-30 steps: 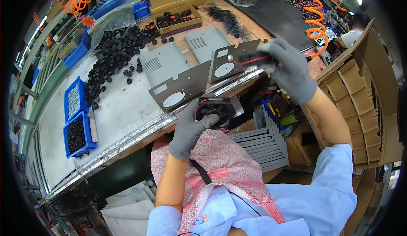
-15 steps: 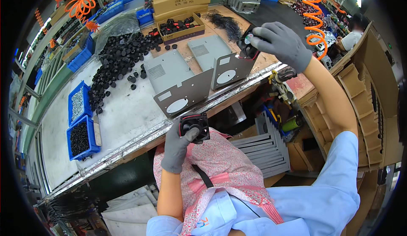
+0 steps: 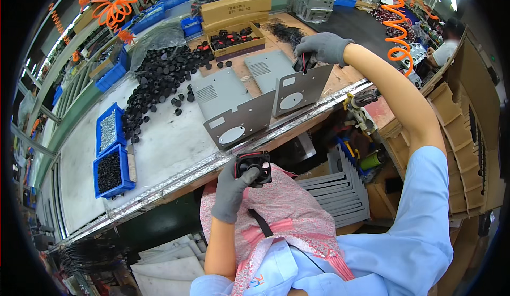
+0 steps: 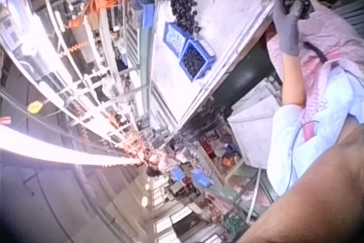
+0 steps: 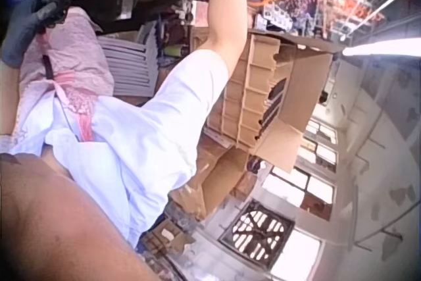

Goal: The person assembles a metal casing by attaching a cooling fan and plastic components with screws. The screws are fastened using an electric screwdriver.

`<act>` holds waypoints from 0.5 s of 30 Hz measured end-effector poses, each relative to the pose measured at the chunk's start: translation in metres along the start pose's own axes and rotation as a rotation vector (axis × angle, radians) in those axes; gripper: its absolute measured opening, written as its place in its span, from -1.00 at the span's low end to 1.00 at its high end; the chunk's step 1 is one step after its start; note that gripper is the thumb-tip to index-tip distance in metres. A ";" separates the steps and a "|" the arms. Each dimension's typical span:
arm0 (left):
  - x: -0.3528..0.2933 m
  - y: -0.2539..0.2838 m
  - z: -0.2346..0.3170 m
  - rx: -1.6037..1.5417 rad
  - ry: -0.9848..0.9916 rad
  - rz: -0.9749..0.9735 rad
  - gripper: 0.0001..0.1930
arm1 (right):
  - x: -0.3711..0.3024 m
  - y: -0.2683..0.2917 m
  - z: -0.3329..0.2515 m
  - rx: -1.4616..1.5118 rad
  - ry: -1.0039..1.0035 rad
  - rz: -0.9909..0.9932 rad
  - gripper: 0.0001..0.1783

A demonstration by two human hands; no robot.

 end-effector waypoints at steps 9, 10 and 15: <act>-0.005 0.017 -0.003 -0.022 0.027 0.101 -0.49 | -0.041 0.061 -0.007 0.212 0.128 0.345 -0.65; -0.004 0.017 -0.005 -0.028 0.031 0.100 -0.49 | -0.046 0.066 -0.011 0.067 0.102 0.362 -0.65; 0.001 0.005 -0.009 -0.058 0.058 0.060 -0.56 | -0.049 0.059 -0.034 -0.597 0.204 0.479 -0.73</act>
Point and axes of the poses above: each hand's wrist, its own x-axis towards the middle knuckle, its own y-axis out of the back of the hand, z = x × y, the point moved 7 cm from there along x, towards the middle knuckle, and after that the axes turned 15 degrees about -x, right-handed, at the moved point
